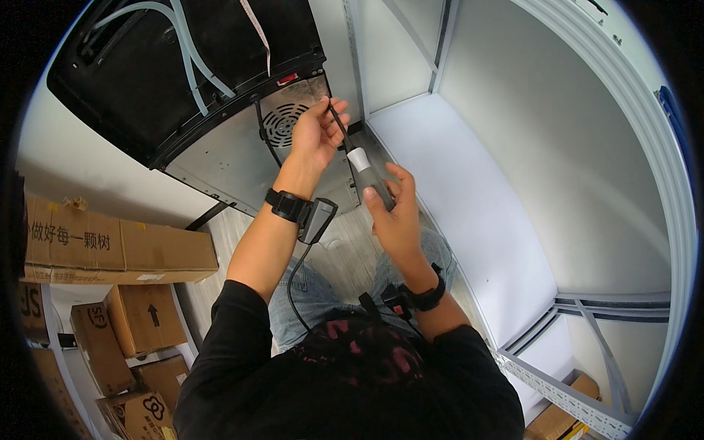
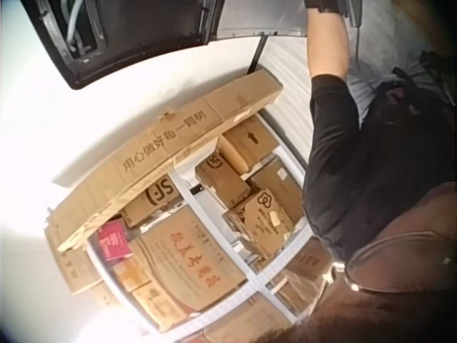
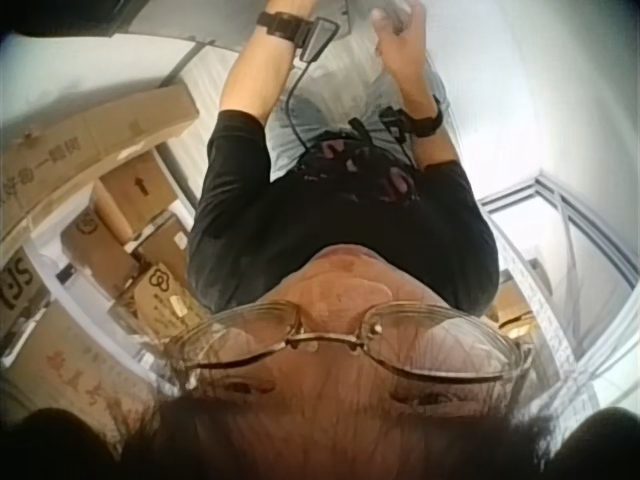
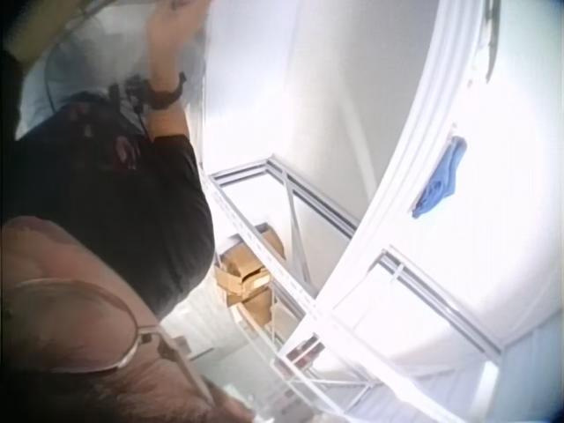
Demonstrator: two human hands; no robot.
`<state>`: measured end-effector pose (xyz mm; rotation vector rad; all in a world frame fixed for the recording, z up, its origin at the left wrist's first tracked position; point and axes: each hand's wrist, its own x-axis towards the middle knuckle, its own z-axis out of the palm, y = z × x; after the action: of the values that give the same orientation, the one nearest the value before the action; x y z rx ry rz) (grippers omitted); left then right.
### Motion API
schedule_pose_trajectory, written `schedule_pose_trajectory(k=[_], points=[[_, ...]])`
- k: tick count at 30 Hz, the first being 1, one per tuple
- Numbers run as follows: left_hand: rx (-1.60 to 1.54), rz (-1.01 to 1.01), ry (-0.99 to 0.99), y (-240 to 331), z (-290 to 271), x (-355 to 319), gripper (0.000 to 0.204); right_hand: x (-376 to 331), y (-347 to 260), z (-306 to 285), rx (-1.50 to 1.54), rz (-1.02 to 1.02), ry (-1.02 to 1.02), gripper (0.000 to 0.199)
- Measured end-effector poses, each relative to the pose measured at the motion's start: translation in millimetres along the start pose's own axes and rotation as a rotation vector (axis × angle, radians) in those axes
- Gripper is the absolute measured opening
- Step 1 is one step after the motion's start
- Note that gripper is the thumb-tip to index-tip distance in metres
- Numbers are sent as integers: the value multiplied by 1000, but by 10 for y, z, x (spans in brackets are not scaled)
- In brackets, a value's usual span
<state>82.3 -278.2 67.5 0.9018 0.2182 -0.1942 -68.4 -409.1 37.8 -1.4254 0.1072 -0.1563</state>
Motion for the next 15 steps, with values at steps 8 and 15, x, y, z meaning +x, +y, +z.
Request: schedule_pose_trajectory(k=[8,15], points=[[-36,-25,-38,25,-11,10,22,26,57,43,42,-42,43,39],[-41,-18,-81,39,-20,1,27,53,108,48,-430,-528,245,44]])
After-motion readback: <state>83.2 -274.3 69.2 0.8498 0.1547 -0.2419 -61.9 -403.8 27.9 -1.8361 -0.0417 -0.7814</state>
